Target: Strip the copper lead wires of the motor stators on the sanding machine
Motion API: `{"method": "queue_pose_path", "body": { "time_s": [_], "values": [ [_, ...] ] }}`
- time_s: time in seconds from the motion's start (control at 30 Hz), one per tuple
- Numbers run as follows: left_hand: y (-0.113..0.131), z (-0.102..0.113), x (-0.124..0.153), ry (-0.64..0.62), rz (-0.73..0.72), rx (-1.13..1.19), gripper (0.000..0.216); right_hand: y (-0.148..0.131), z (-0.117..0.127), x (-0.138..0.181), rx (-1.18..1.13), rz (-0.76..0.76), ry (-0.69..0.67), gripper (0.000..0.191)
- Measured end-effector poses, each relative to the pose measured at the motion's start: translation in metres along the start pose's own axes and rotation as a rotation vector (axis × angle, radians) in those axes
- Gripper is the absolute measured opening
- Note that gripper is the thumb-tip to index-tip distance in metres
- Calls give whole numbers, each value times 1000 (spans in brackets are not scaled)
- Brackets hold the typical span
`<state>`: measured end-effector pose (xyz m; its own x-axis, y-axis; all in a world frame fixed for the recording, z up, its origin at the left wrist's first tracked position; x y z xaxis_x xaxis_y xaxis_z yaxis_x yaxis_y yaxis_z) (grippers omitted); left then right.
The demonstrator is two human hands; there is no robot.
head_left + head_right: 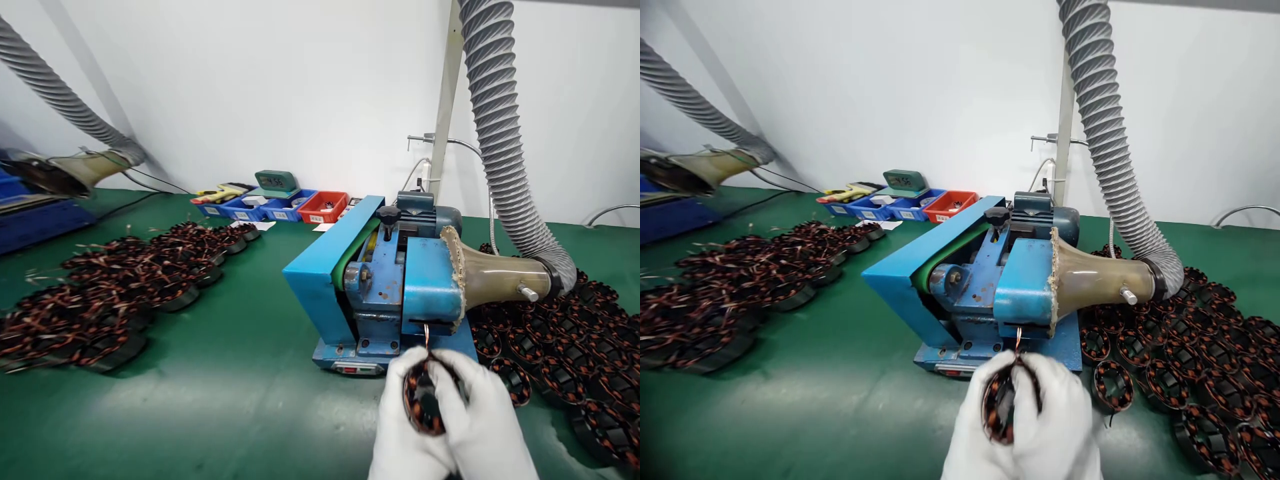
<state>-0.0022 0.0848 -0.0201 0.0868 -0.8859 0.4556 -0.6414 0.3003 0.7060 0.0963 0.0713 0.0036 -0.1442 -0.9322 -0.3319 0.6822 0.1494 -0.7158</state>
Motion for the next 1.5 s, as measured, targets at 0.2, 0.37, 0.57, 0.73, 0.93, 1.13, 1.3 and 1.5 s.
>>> {"method": "queue_pose_path", "body": {
  "time_s": [0.2, 0.37, 0.57, 0.73, 0.93, 1.13, 1.3, 1.5],
  "values": [
    [-4, -5, -5, -2, 297, 206, 23, 3, -7, 1, -27, -68, 33, 32],
    [1, -12, -21, 11, -17, 42, 25, -6, -6, -22, -80, -224, -6, 32],
    [-2, -10, -20, -89, -222, -160, 40, -4, 3, -24, -133, -248, -2, 31],
    [-6, 12, -1, -112, -199, -213, 30, 3, 0, 7, -94, -133, 58, 31],
    [-7, 15, -2, -113, -85, -177, 29, 4, -7, 16, -57, -54, 137, 31],
    [-1, -13, -21, -66, 87, -38, 34, -1, -7, -12, -101, -191, 101, 29],
    [5, -16, -15, -101, -158, -152, 30, 2, -3, -18, -124, -194, 77, 29],
    [11, -21, -10, -131, -385, -289, 53, -1, 2, -23, -170, -181, 82, 29]
  ]
}}
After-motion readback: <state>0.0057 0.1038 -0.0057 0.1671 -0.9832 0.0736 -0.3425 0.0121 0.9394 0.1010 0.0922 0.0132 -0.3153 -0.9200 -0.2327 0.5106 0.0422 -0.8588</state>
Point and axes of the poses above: each hand's wrist, its own x-axis away from the middle knuckle, its own z-axis out of the back of the hand, y = z × x, the point moved 3 cm from there along -x, towards the middle knuckle, and after that the axes turned 3 degrees about y, right-handed, at the moved point
